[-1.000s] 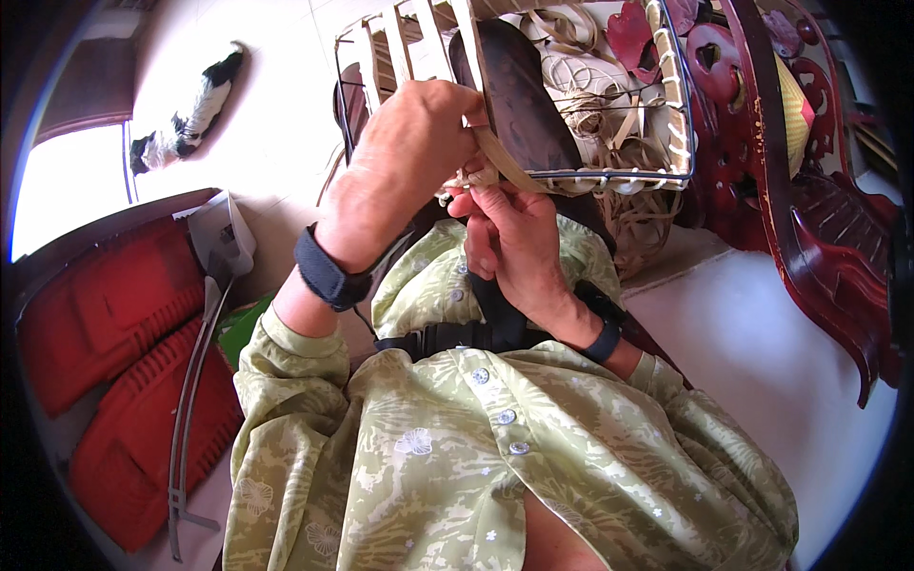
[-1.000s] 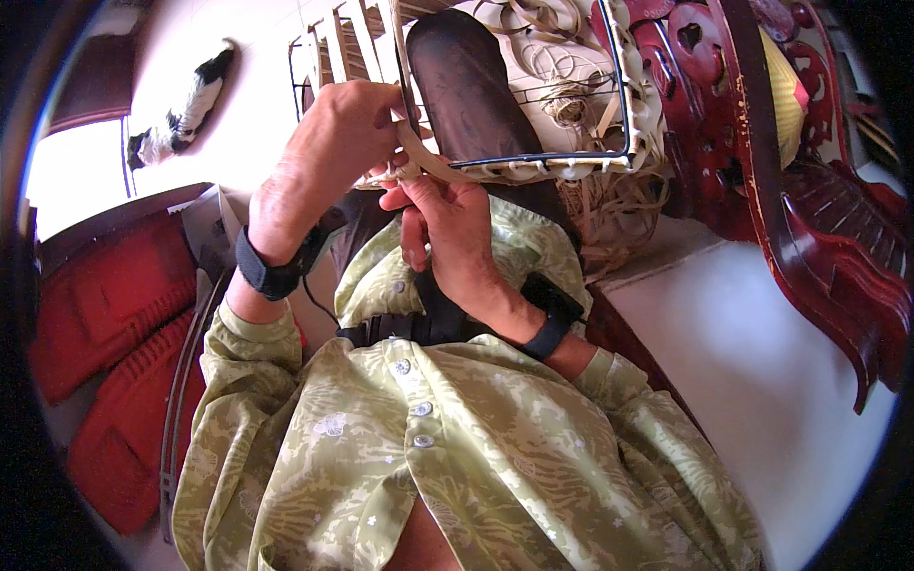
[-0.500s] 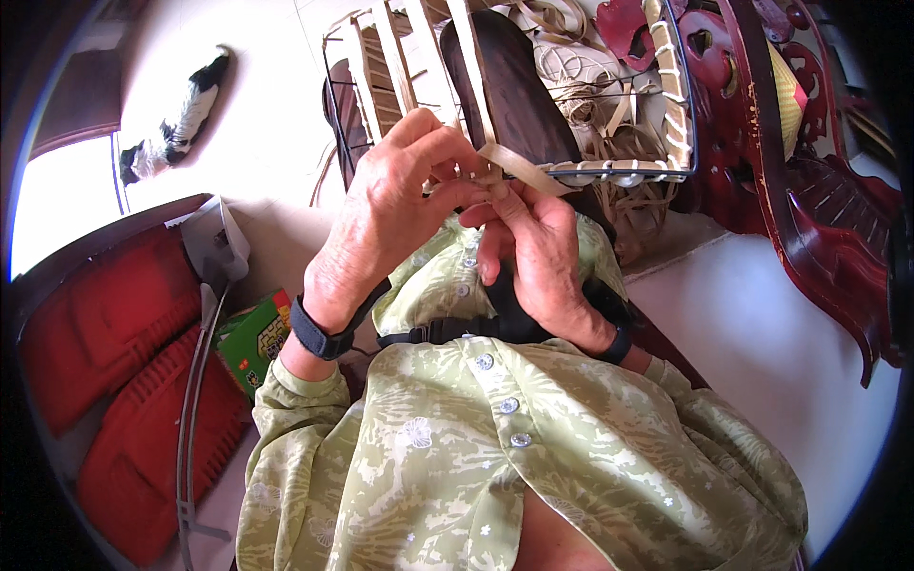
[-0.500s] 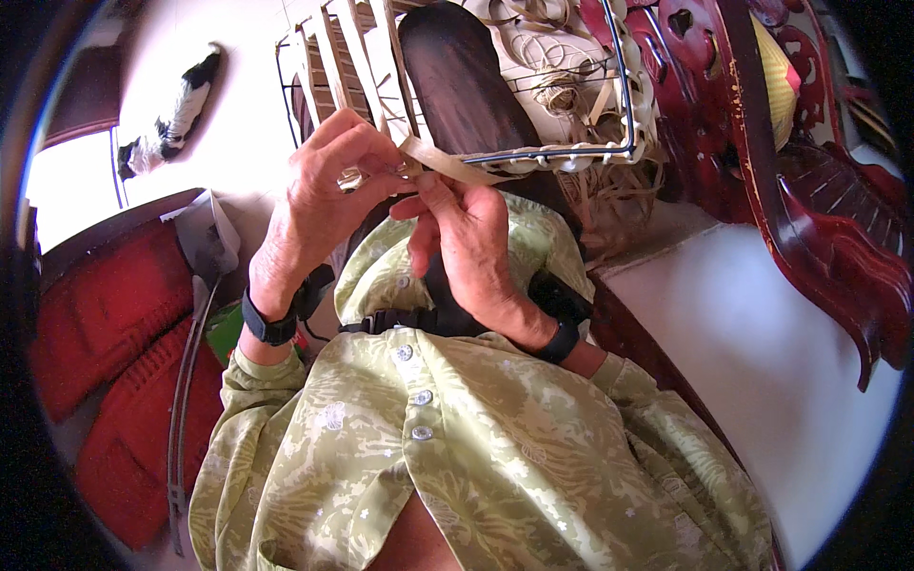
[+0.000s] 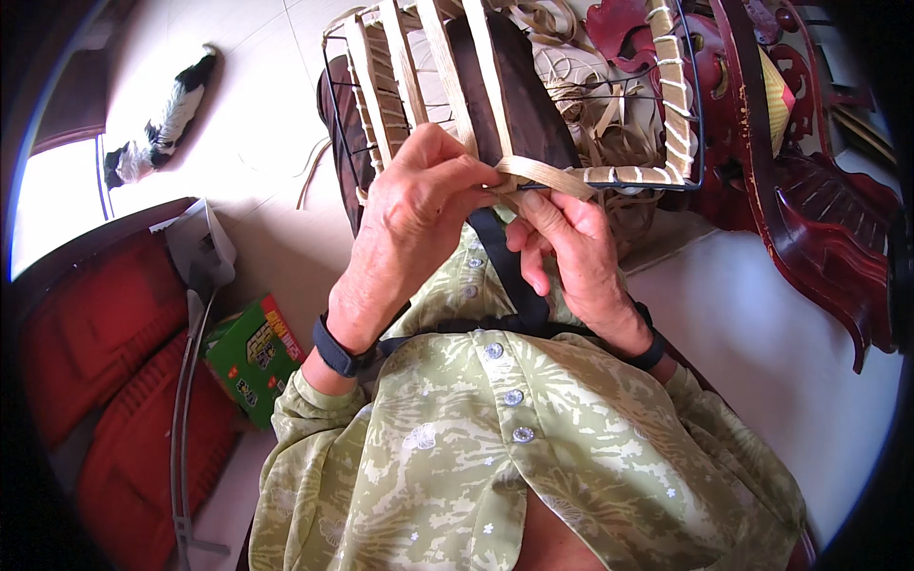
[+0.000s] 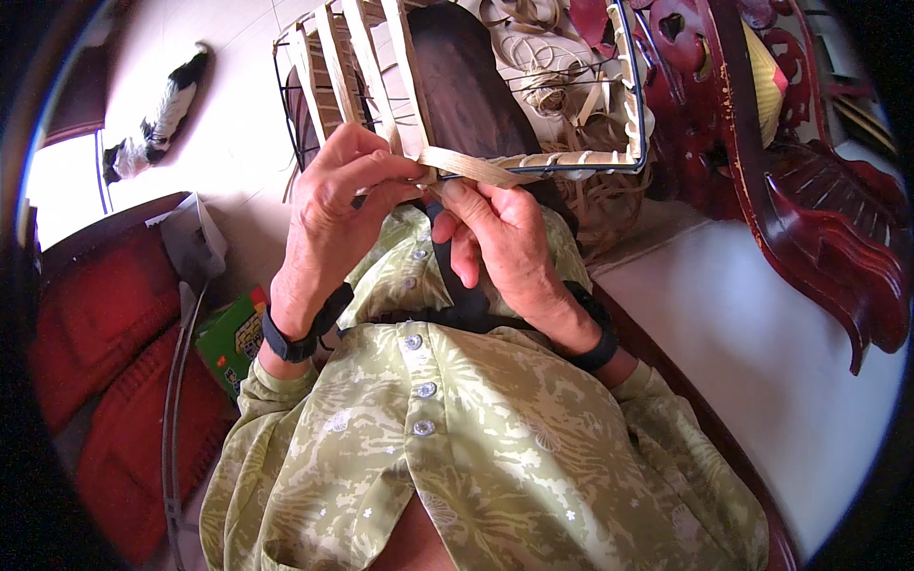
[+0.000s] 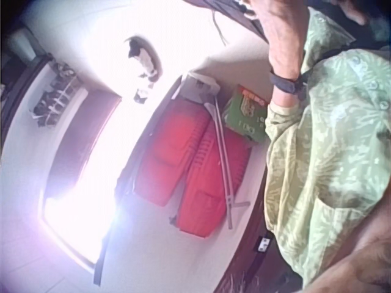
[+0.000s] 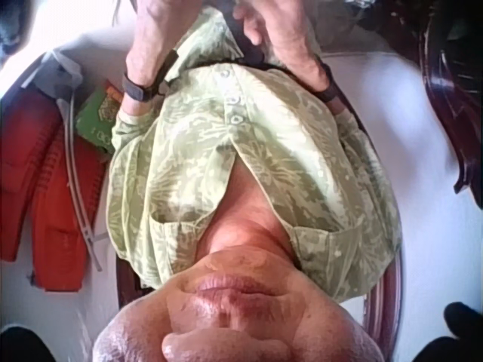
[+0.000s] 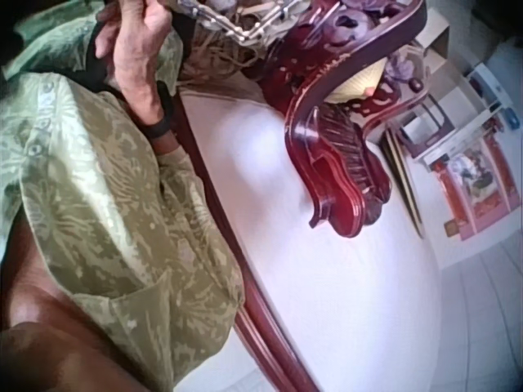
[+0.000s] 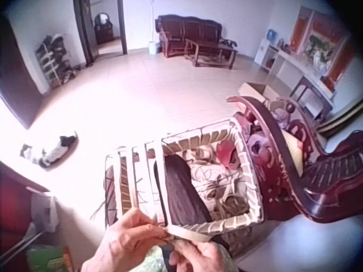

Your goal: The person weaves together strips of material to construct a basket frame by hand.

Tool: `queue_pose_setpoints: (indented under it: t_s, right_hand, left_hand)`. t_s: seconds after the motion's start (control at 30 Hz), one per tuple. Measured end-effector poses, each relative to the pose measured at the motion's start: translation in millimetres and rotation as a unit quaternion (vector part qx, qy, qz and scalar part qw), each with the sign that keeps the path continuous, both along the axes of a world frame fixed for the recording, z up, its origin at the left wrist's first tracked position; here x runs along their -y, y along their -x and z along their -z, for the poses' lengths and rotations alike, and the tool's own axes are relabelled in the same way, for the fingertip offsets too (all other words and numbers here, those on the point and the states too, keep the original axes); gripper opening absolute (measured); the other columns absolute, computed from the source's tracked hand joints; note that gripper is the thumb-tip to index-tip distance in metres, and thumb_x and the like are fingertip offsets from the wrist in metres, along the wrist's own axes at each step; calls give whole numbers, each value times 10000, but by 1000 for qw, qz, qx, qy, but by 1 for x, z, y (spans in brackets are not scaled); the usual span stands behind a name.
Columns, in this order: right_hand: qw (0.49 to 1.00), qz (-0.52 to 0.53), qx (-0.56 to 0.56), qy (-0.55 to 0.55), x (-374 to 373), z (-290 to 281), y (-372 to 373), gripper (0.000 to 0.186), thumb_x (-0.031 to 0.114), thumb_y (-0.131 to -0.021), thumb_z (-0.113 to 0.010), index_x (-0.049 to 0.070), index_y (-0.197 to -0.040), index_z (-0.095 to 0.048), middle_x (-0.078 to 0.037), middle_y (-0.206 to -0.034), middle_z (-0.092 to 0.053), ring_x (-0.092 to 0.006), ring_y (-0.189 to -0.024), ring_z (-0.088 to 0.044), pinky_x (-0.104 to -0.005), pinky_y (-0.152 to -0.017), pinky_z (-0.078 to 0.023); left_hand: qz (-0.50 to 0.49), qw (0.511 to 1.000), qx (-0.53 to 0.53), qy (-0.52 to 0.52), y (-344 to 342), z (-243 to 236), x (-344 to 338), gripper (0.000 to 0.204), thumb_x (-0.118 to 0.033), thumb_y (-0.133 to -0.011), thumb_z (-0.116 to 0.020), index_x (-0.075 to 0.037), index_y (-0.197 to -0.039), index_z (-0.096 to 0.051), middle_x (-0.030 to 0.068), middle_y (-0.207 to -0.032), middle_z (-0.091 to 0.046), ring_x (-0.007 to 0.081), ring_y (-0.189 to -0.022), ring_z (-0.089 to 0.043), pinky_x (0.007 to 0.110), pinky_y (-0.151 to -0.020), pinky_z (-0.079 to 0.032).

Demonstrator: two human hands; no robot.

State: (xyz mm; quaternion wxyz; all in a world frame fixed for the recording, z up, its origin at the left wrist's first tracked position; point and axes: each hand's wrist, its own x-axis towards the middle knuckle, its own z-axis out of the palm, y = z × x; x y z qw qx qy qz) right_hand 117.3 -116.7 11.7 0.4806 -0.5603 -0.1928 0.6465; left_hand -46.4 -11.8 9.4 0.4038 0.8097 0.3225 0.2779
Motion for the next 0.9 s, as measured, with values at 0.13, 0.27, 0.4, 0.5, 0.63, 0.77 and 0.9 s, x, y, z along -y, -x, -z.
queue_pose_setpoints:
  t_s: [0.13, 0.27, 0.4, 0.5, 0.63, 0.77, 0.9]
  right_hand:
    - [995, -88, -4, 37, -2, -6, -14, 304, 314, -1008, -619, 13, -1044, -642, -32, -745, -649, -59, -449, -516, -198, -425, -385]
    - [985, -159, 60, 15, 1, -11, -15, 167, 222, -958, -689, 65, -933, -636, -21, -753, -651, -99, -503, -572, -243, -446, -418]
    - [788, -128, 538, -271, 14, 6, -12, 148, 162, -861, -756, 65, -902, -652, -45, -763, -602, -200, -599, -616, -330, -532, -487]
    - [740, -137, 603, -263, 14, -24, -7, 187, 125, -765, -812, 71, -889, -683, -45, -811, -566, -234, -669, -627, -360, -585, -512]
    - [756, -107, 581, -282, 13, -27, -8, 199, 118, -716, -837, 59, -819, -677, -52, -886, -580, -232, -757, -631, -358, -635, -509]
    - [760, -119, 565, -300, 9, -34, -14, 207, 129, -716, -838, 53, -780, -656, -61, -975, -625, -237, -812, -636, -365, -696, -515]
    - [780, -159, 520, -309, 11, -44, -21, 263, 176, -719, -859, 38, -773, -642, -60, -957, -640, -230, -717, -638, -338, -594, -505]
  left_hand:
    - [-22, 999, -23, 9, -6, -10, 11, 114, -57, -829, -718, -20, -937, -716, 115, -918, -553, 297, -807, -606, 392, -697, -509]
    - [-87, 992, -83, -41, -16, -9, 26, 126, -87, -862, -704, 0, -952, -708, 135, -960, -547, 295, -839, -600, 380, -711, -504]
    - [-131, 987, -67, -61, -20, 1, 35, 141, -94, -850, -729, -1, -951, -696, 134, -970, -544, 286, -823, -601, 381, -686, -497]
    - [-150, 987, -19, -47, -17, 5, 36, 167, -77, -801, -782, -13, -926, -692, 110, -943, -562, 259, -786, -607, 362, -657, -495]
    - [-141, 989, 30, -26, -14, 3, 28, 223, -32, -740, -825, -49, -903, -674, 80, -895, -579, 228, -747, -608, 346, -625, -494]
    - [-90, 995, 45, -27, -12, 1, 27, 179, -17, -785, -772, -40, -914, -651, 92, -912, -559, 257, -744, -604, 373, -638, -501]
    - [-83, 994, 49, -58, -11, 9, 29, 201, 10, -770, -778, -51, -929, -671, 85, -919, -573, 232, -772, -616, 357, -632, -503]
